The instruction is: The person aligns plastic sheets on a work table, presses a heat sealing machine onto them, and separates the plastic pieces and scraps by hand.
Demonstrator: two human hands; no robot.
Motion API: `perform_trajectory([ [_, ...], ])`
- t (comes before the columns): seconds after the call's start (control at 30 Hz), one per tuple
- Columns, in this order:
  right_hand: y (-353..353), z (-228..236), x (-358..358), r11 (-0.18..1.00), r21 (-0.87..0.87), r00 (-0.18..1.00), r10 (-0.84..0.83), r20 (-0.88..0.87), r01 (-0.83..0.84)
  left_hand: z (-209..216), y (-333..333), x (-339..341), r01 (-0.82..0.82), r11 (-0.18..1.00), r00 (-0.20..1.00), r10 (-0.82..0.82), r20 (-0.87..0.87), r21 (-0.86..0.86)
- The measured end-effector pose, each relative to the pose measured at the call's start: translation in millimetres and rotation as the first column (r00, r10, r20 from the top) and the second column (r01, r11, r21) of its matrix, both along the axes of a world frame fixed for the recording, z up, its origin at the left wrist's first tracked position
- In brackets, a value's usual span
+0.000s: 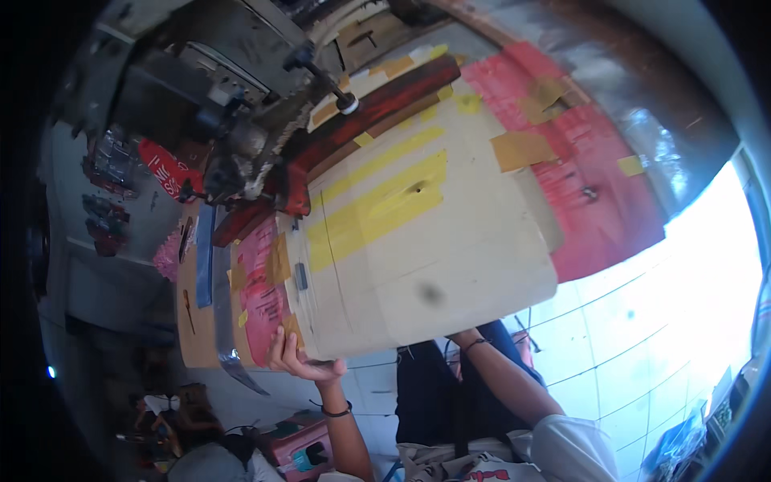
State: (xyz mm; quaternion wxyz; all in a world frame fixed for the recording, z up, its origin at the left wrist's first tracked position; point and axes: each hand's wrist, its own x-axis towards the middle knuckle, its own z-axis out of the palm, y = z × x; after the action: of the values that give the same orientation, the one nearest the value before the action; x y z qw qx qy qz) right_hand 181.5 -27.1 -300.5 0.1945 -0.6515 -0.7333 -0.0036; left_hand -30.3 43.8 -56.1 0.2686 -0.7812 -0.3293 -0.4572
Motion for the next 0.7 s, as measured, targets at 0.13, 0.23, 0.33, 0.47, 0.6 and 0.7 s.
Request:
perform_trajectory([
  [0.13,-6.2,-12.8,25.9,0.968,-0.245,0.998,0.064,0.021,-0.057,8.7,-13.3,7.9,0.013,0.974,0.999,-0.005,0.036,-0.225],
  [0.23,-49.9,43.5,24.0,0.878,-0.472,0.920,-0.246,-0.305,0.078,14.2,-20.0,-11.5,0.019,0.964,0.996,0.004,0.086,-0.264],
  [0.33,-84.3,32.9,53.4,0.805,-0.589,0.871,-0.341,-0.353,0.076,14.0,-22.0,1.4,0.062,0.959,0.993,-0.031,0.117,-0.278],
  [0.47,-89.4,24.2,55.8,0.790,-0.610,0.798,-0.336,-0.500,-0.050,14.8,-24.4,6.9,0.052,0.949,0.990,-0.009,0.138,-0.310],
  [0.6,-67.2,63.0,41.7,0.657,-0.753,0.888,-0.366,-0.278,0.035,17.0,-28.2,14.4,0.077,0.935,0.979,-0.004,0.205,-0.347],
  [0.7,-47.3,31.7,33.9,0.619,-0.779,0.906,-0.380,-0.186,0.099,21.1,-29.9,21.3,0.099,0.926,0.976,-0.019,0.216,-0.364],
])
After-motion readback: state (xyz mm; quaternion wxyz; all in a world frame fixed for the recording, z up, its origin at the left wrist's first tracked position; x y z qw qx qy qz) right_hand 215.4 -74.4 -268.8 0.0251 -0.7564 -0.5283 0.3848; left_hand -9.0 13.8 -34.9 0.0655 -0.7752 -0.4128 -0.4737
